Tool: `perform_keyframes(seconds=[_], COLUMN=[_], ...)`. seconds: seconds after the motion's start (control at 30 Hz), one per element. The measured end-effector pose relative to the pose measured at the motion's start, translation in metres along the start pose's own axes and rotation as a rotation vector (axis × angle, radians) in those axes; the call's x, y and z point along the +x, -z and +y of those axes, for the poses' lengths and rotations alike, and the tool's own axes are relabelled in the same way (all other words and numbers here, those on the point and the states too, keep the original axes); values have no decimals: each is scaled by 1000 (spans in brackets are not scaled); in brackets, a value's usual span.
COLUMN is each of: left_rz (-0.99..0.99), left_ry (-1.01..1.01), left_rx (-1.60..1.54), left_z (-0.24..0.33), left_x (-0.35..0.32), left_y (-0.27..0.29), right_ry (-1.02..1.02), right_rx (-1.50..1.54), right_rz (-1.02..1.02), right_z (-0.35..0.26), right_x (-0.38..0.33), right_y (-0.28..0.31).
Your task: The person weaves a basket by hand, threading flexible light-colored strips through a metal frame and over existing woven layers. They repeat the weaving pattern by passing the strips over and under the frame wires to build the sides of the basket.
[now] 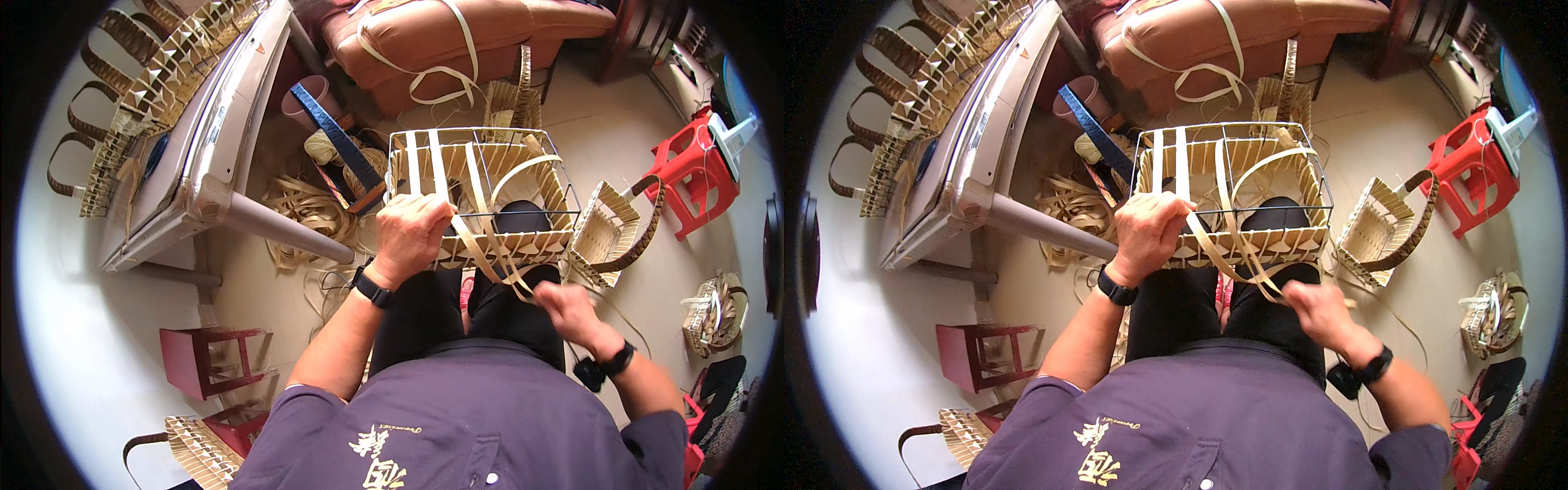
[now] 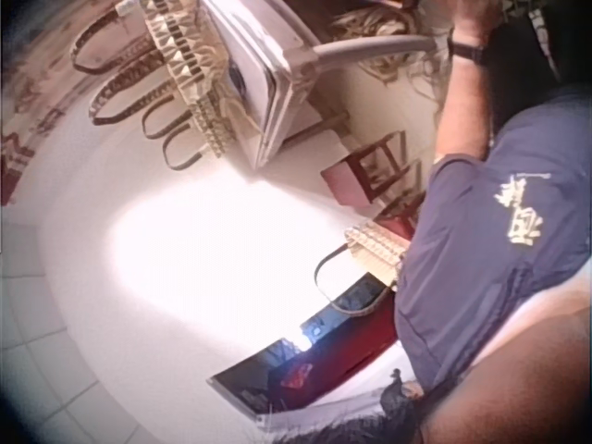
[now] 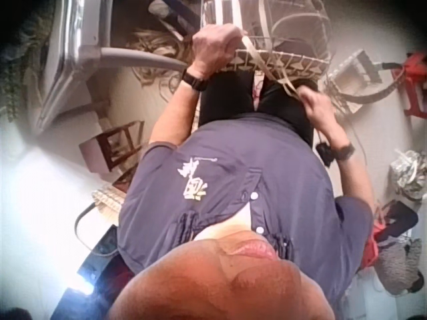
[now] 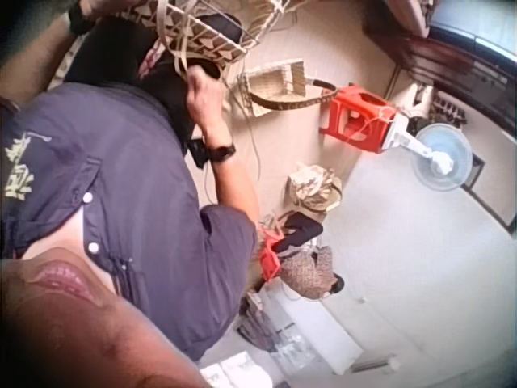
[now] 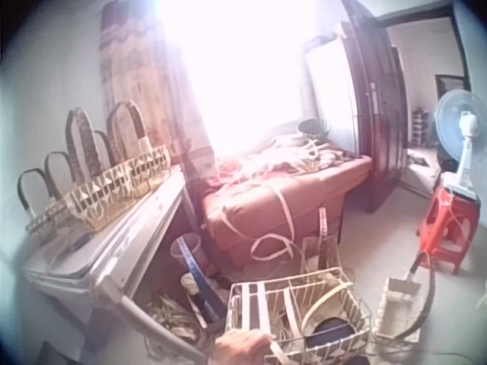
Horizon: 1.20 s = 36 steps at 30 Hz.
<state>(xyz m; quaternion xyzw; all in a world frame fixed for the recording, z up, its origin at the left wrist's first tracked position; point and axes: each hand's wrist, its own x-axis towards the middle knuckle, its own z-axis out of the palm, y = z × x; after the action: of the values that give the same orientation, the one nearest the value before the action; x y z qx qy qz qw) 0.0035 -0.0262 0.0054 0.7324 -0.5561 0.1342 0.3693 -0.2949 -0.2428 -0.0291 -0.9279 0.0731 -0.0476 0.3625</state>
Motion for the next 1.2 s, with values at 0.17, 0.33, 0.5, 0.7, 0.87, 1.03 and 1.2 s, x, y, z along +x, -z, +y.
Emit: perform_keyframes(seconds=[0.17,0.33,0.5,0.7,0.87,1.03,1.2], left_rz=[8,34,35,1,-18,-21,7], left_ry=[-10,-36,-68,-21,-4,32,-38], left_rx=[8,-43,-44,10,1,-5,5], left_z=[8,11,4,2,-2,4,9], left_x=[4,9,9,7,2,-1,4], left_y=[-2,-4,-10,-6,2,8,3], right_ry=[-315,-678,-832,-164,-241,-5,-146], right_rx=[-444,-618,-588,156,462,105,-438], right_rz=[-313,-1259,-942,38,-19,127,-81], right_z=[146,209,246,-8,-60,-39,109], right_x=[-244,-505,-377,20,117,67,-143], right_y=[-25,-12,-11,25,-14,-2,-23])
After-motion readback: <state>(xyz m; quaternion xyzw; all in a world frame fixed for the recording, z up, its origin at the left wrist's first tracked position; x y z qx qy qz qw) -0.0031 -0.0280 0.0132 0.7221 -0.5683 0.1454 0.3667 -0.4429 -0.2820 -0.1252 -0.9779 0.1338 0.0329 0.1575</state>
